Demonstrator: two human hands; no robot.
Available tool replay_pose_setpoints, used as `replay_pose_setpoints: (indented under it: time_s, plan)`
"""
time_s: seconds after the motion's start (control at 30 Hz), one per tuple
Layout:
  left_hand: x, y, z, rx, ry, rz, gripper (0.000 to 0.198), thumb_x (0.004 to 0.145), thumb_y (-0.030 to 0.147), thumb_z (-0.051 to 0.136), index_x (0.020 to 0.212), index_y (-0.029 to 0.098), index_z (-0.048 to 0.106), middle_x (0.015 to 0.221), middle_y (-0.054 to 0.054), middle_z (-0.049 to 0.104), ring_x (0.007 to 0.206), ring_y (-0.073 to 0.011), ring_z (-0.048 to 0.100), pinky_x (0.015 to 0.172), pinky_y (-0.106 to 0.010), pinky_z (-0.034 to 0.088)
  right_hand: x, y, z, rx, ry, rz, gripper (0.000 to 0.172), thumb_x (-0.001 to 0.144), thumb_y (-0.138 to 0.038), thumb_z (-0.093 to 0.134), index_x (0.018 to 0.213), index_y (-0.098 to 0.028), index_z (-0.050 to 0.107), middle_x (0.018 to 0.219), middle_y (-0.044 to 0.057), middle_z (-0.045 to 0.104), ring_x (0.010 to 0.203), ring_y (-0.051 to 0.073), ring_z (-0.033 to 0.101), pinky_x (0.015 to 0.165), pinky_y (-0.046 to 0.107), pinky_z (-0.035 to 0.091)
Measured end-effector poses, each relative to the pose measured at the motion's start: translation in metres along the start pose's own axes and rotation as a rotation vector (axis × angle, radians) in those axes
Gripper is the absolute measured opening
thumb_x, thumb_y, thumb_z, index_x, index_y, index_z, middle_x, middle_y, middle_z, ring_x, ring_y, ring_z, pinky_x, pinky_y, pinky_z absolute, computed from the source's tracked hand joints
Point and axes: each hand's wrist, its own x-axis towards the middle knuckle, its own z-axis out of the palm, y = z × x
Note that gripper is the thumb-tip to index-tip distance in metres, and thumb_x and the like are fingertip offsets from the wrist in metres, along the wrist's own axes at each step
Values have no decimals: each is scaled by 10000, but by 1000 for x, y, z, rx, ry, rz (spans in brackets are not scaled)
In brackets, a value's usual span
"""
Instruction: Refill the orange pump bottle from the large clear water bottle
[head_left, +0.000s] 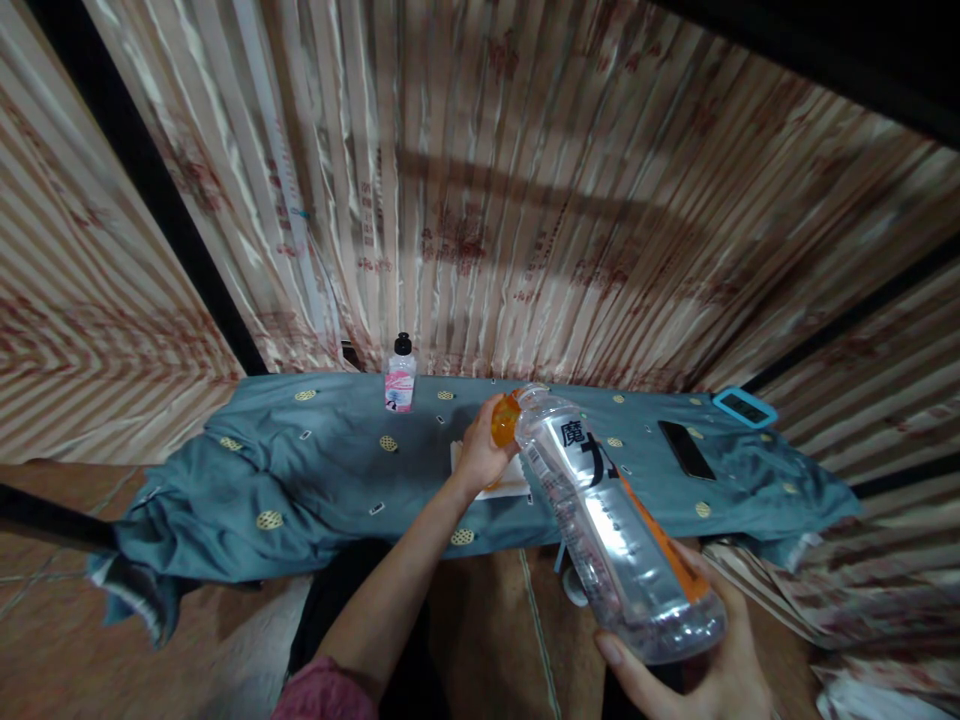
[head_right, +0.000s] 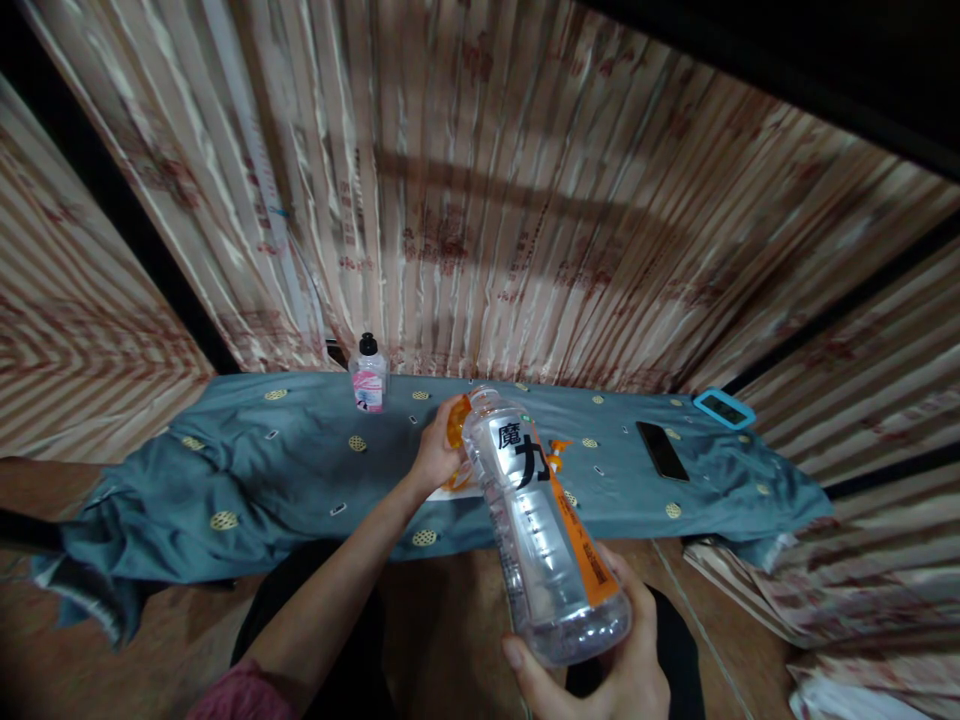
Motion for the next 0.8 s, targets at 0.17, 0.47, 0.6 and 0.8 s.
replay_pose_setpoints:
  time_s: [0.17, 0.47, 0.6, 0.8]
  plan:
    - [0, 0, 1, 7, 4, 13, 704, 667, 122, 767, 1319, 224, 521, 1313, -99, 668, 1214, -272, 648, 1082, -441, 498, 0, -1, 0, -20, 11, -36, 1045, 591, -775, 684, 1400, -151, 464, 1186, 167, 674, 983, 338, 707, 861, 431, 567]
    - [0, 1, 1, 15, 1, -2, 697, 681, 160, 781, 1325, 227, 523, 1277, -98, 686, 1187, -280, 661, 1067, -461, 509, 0, 2, 0, -45, 18, -73, 1059, 605, -820, 665, 1409, -161, 461, 1159, 155, 690, 946, 322, 716, 810, 402, 588]
    - [-1, 0, 0, 9, 2, 5, 689, 687, 198, 788, 1322, 208, 521, 1297, -114, 674, 1194, -284, 657, 1066, -457, 509, -1, 1, 0, -54, 26, -99, 1046, 624, -842, 639, 1401, -164, 464, 1158, 157, 683, 942, 319, 710, 791, 400, 589]
    - [-1, 2, -1, 18, -9, -9, 696, 679, 190, 789, 1321, 233, 523, 1274, -88, 685, 1191, -283, 658, 1069, -454, 507, 0, 6, 1, -52, 22, -111, 1042, 629, -824, 654, 1410, -164, 454, 1180, 168, 666, 965, 332, 700, 829, 432, 570]
